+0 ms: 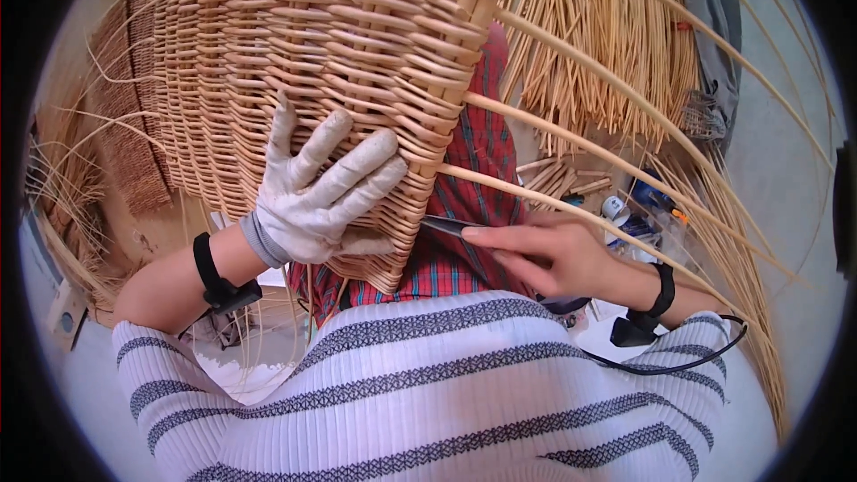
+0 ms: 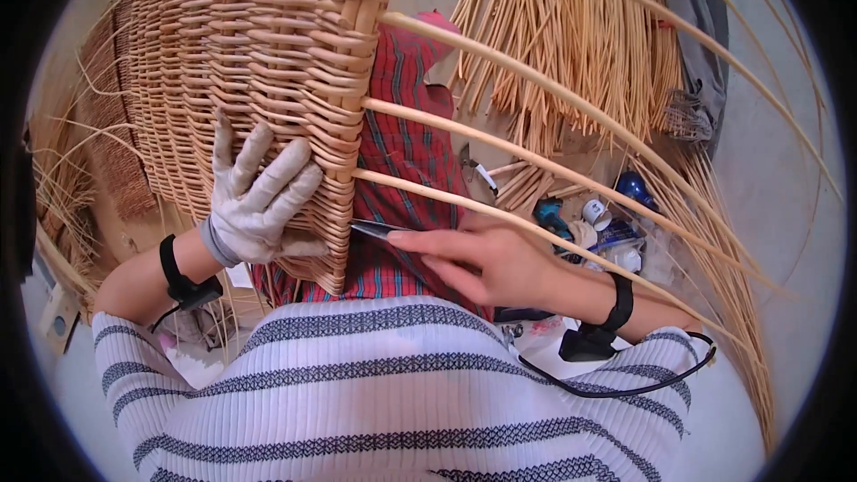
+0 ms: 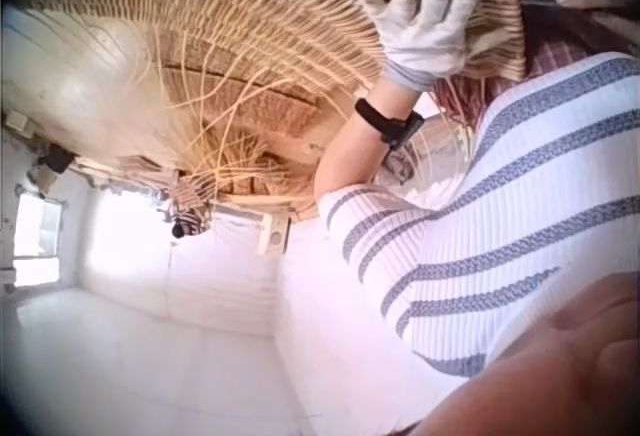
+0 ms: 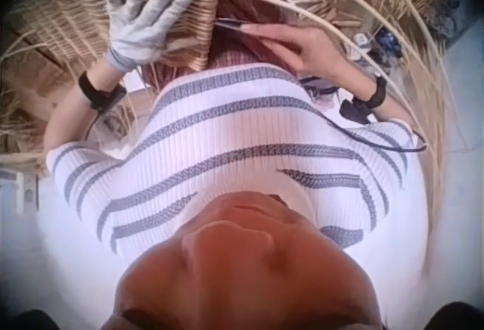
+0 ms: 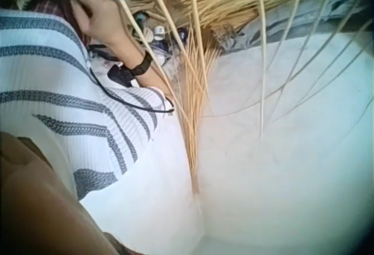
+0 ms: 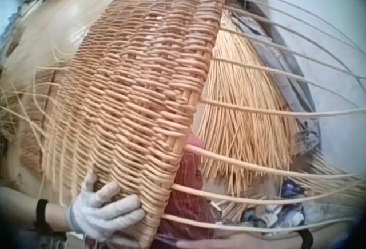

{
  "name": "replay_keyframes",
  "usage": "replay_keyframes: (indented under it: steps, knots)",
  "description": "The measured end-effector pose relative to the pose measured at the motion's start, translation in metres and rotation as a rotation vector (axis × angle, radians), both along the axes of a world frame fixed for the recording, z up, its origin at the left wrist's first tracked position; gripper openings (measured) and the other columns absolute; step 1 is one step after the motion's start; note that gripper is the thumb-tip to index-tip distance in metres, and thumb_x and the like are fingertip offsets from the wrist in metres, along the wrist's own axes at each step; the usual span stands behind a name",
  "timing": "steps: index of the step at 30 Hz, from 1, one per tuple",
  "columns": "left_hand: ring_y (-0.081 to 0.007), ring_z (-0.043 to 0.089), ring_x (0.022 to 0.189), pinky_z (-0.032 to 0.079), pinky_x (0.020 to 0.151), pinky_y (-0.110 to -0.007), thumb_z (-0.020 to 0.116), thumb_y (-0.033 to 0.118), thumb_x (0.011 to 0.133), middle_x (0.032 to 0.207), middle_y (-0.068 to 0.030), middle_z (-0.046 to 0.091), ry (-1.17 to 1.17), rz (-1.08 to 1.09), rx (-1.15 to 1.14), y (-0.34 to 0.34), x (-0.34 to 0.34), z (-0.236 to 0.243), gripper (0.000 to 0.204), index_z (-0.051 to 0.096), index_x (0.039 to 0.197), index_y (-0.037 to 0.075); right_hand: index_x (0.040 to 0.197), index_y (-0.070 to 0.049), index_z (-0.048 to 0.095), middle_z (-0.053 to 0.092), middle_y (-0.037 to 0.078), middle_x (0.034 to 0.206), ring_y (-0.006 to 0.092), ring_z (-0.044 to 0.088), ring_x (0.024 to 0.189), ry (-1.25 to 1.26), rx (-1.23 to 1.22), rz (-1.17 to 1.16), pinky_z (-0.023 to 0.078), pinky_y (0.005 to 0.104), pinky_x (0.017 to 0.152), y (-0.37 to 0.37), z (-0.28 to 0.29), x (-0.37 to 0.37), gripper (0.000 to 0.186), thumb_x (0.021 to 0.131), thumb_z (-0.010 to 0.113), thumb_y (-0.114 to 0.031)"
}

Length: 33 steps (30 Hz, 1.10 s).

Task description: Weaving a large wicker structure or basket using long flexible wooden strips.

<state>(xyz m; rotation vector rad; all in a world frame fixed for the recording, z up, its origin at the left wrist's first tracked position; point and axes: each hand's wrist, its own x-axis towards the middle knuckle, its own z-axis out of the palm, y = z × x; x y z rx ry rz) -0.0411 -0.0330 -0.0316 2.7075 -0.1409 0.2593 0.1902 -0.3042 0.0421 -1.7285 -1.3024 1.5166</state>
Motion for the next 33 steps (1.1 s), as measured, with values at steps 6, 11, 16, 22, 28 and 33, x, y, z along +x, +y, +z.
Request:
replay_keyframes:
  steps: [6,11,16,22,28,33]
  knots:
    - [-0.0355,0.028,0.163,0.002,0.132,-0.072,0.071,0.081,0.071,0.161,-0.0009,0.057,-0.007,-0.003,-0.003,0.000,-0.002,-0.001,0.096,0.068,0.147,0.023,0.146,-0.014,0.071,0.078,0.013,0.118,0.0194,0.072,0.099,0.504,-0.112,-0.196,0.057,0.0366,0.091,0.003,-0.027,0.003,0.041,0.106,0.069,-0.022]
    - [-0.0370,0.028,0.162,0.002,0.132,-0.073,0.072,0.079,0.071,0.161,-0.0029,0.056,-0.004,-0.028,0.003,0.001,-0.001,0.001,0.099,0.065,0.151,0.021,0.143,-0.019,0.074,0.065,0.004,0.070,0.0149,0.060,0.061,0.147,0.247,-0.122,0.050,0.0337,0.060,0.017,-0.027,-0.012,0.045,0.098,0.077,-0.015]
    - [-0.0392,0.029,0.162,0.003,0.132,-0.071,0.072,0.080,0.073,0.162,-0.0083,0.055,0.030,0.006,0.006,0.011,0.008,0.007,0.102,0.064,0.151,0.014,0.140,-0.026,0.076,0.057,0.007,0.066,0.0216,0.056,0.058,-0.166,0.293,-0.104,0.046,0.0363,0.053,0.024,-0.019,-0.019,0.055,0.088,0.082,-0.008]
    - [-0.0398,0.032,0.161,0.006,0.132,-0.068,0.075,0.074,0.079,0.160,-0.0107,0.057,0.072,-0.008,-0.023,0.008,0.012,0.012,0.097,0.063,0.152,0.012,0.146,-0.043,0.068,0.052,0.004,0.066,0.0220,0.059,0.059,-0.435,0.304,0.036,0.047,0.0377,0.051,0.021,-0.008,-0.017,0.062,0.091,0.081,-0.018]
    - [-0.0459,0.042,0.155,0.018,0.130,-0.068,0.081,0.065,0.086,0.161,-0.0233,0.052,-0.030,-0.005,-0.047,0.003,0.012,0.007,0.102,0.044,0.162,0.008,0.162,-0.036,0.052,0.070,0.012,0.099,0.0199,0.064,0.076,0.083,-0.172,0.173,0.055,0.0370,0.073,0.015,-0.015,0.002,0.080,0.094,0.070,0.001]
    - [-0.0403,0.046,0.152,0.012,0.131,-0.070,0.089,0.059,0.069,0.157,-0.0167,0.056,-0.032,0.016,-0.023,-0.001,0.011,0.010,0.090,0.067,0.144,0.015,0.171,-0.018,0.036,0.058,0.010,0.148,0.0143,0.063,0.101,0.542,0.145,0.059,0.052,0.0292,0.082,0.009,-0.063,-0.008,0.088,0.093,0.076,-0.006]
